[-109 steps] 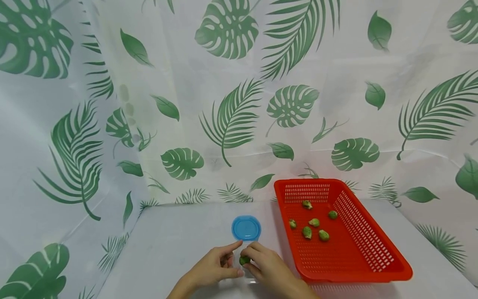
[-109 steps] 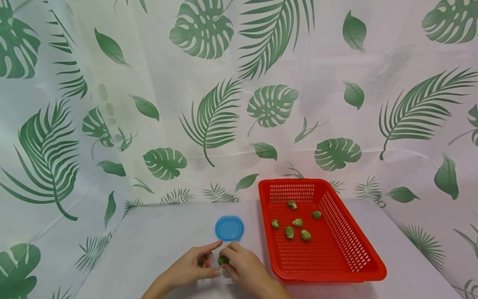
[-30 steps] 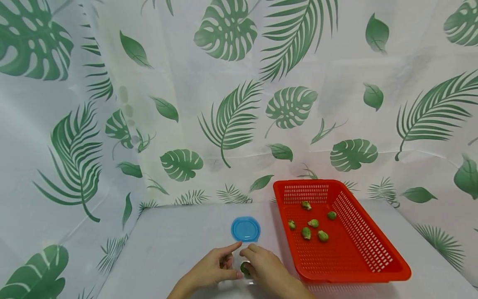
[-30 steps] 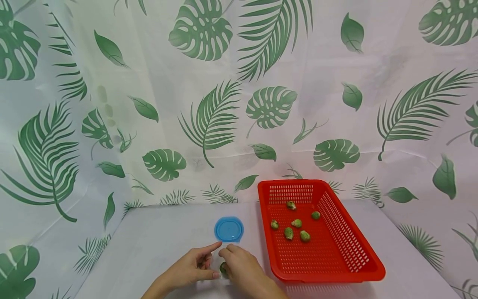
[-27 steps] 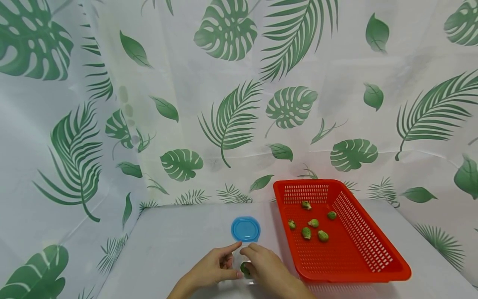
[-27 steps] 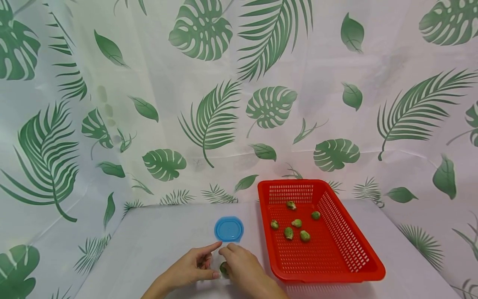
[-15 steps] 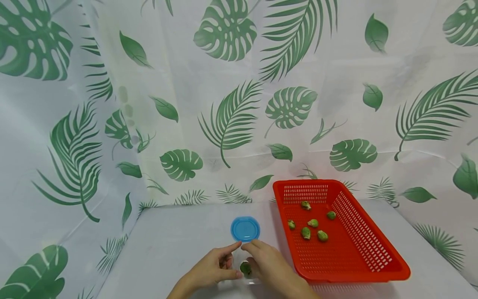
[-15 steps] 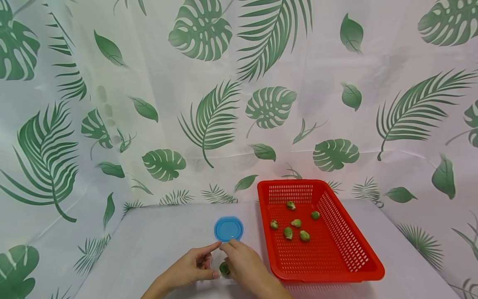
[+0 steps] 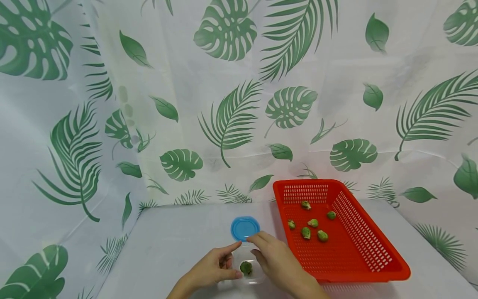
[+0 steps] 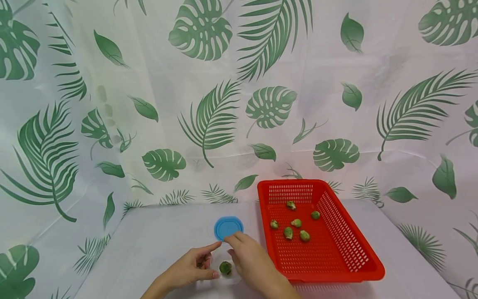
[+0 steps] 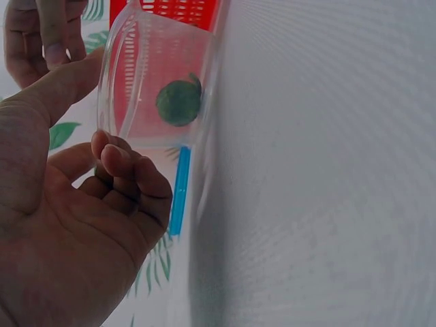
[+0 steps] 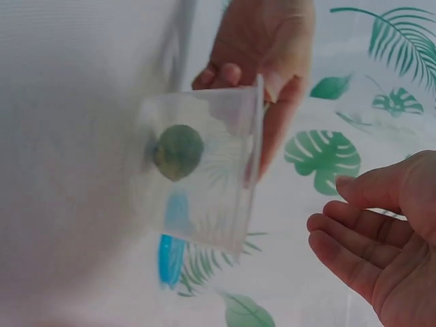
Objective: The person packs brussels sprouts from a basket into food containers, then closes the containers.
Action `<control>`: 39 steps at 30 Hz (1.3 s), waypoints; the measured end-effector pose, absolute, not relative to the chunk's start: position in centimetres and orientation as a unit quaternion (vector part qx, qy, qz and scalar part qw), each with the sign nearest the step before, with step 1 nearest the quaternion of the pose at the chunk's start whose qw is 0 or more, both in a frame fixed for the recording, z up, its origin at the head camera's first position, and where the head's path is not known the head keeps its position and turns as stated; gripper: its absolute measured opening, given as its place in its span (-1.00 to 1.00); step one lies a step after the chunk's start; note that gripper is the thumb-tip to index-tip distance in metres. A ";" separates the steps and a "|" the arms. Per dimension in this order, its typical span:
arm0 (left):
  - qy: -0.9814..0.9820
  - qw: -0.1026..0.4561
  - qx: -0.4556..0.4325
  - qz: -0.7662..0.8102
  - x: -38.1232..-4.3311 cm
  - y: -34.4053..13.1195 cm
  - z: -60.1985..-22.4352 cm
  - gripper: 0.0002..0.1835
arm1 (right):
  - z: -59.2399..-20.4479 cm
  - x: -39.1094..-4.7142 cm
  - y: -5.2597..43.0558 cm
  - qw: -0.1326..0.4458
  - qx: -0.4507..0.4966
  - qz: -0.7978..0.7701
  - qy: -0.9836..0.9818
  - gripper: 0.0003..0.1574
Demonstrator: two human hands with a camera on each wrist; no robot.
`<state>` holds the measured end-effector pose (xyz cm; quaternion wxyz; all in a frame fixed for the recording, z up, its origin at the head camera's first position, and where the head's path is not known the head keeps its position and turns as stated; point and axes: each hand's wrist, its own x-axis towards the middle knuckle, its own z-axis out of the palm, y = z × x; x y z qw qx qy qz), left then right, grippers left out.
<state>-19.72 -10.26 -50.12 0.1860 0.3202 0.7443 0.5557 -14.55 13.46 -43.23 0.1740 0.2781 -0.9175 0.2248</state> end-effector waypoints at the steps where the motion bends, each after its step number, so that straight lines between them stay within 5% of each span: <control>1: 0.745 0.185 0.321 0.555 -19.7 -10.3 -50.1 -0.15 | -43.1 -14.5 13.5 0.178 0.277 0.225 -0.917 -0.55; 39: 0.741 0.195 0.306 0.565 -19.7 -10.1 -49.9 -0.15 | -39.2 -14.6 18.1 0.229 0.155 0.262 -0.925 -0.46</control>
